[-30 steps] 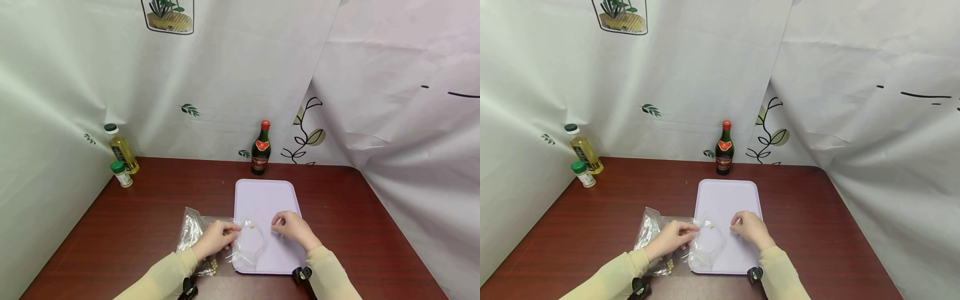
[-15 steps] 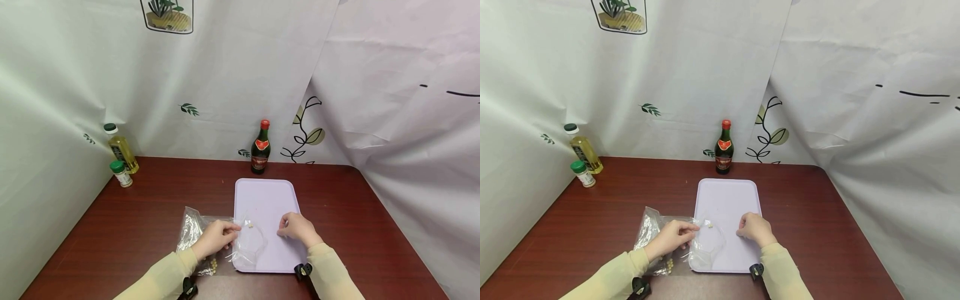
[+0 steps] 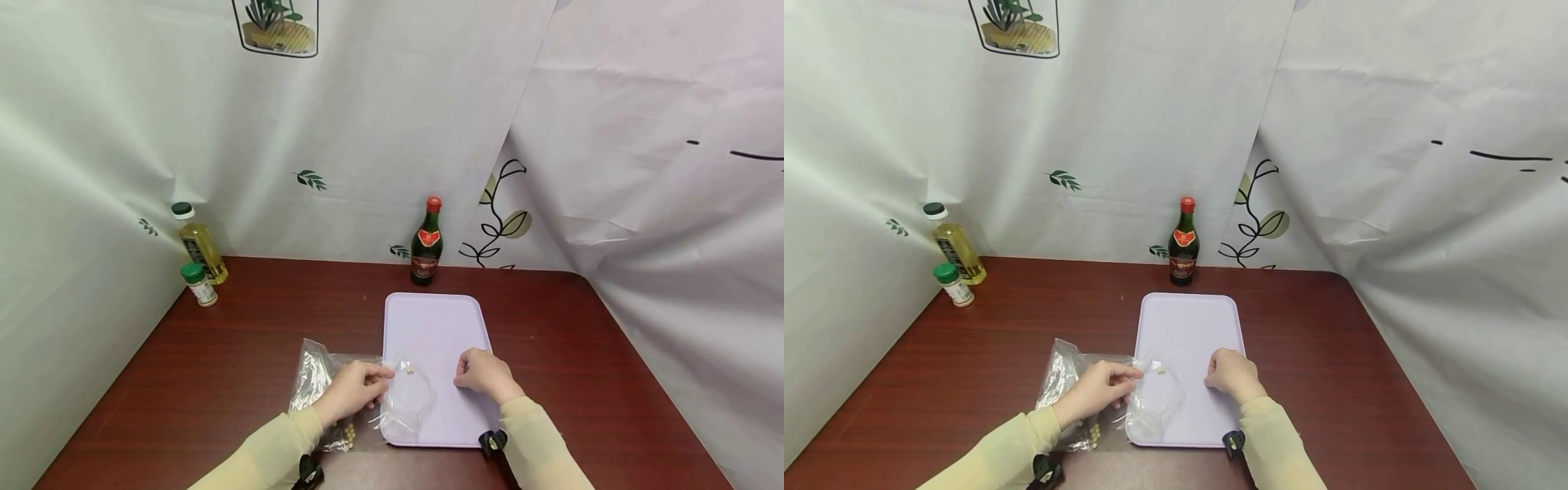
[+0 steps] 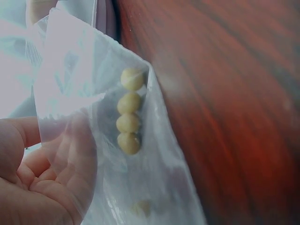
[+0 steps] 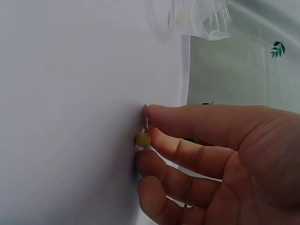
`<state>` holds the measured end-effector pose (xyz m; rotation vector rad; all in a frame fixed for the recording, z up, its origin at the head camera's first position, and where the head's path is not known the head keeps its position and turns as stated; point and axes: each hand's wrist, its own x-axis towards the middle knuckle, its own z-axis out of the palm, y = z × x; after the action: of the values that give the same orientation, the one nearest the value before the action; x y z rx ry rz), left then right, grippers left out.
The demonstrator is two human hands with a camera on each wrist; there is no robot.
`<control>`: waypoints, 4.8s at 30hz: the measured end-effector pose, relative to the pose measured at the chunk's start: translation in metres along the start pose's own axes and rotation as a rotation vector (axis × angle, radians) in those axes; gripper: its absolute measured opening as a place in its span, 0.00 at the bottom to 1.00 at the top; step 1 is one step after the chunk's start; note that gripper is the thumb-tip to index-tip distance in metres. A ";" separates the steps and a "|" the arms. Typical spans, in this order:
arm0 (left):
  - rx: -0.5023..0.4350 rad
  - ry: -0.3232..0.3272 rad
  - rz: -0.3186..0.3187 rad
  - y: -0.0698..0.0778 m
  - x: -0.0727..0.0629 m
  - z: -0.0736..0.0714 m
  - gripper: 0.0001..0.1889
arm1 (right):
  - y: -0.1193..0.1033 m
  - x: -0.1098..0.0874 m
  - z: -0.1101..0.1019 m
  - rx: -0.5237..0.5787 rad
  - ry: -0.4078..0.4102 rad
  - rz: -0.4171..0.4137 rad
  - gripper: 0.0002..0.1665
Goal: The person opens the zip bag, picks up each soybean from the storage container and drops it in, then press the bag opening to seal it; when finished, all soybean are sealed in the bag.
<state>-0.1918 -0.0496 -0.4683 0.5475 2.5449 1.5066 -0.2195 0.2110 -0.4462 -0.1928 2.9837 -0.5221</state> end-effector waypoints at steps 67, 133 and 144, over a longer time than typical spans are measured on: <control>-0.004 -0.013 0.005 0.000 -0.001 0.000 0.11 | -0.015 -0.005 -0.003 0.217 0.047 -0.160 0.07; -0.027 -0.027 -0.008 0.000 -0.003 0.000 0.13 | -0.024 -0.023 -0.002 0.217 0.034 -0.201 0.08; -0.025 -0.017 -0.009 0.003 -0.001 -0.004 0.12 | -0.038 -0.023 0.001 0.241 0.033 -0.281 0.08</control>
<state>-0.1917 -0.0518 -0.4637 0.5429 2.5090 1.5221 -0.1924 0.1782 -0.4318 -0.5909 2.9051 -0.9150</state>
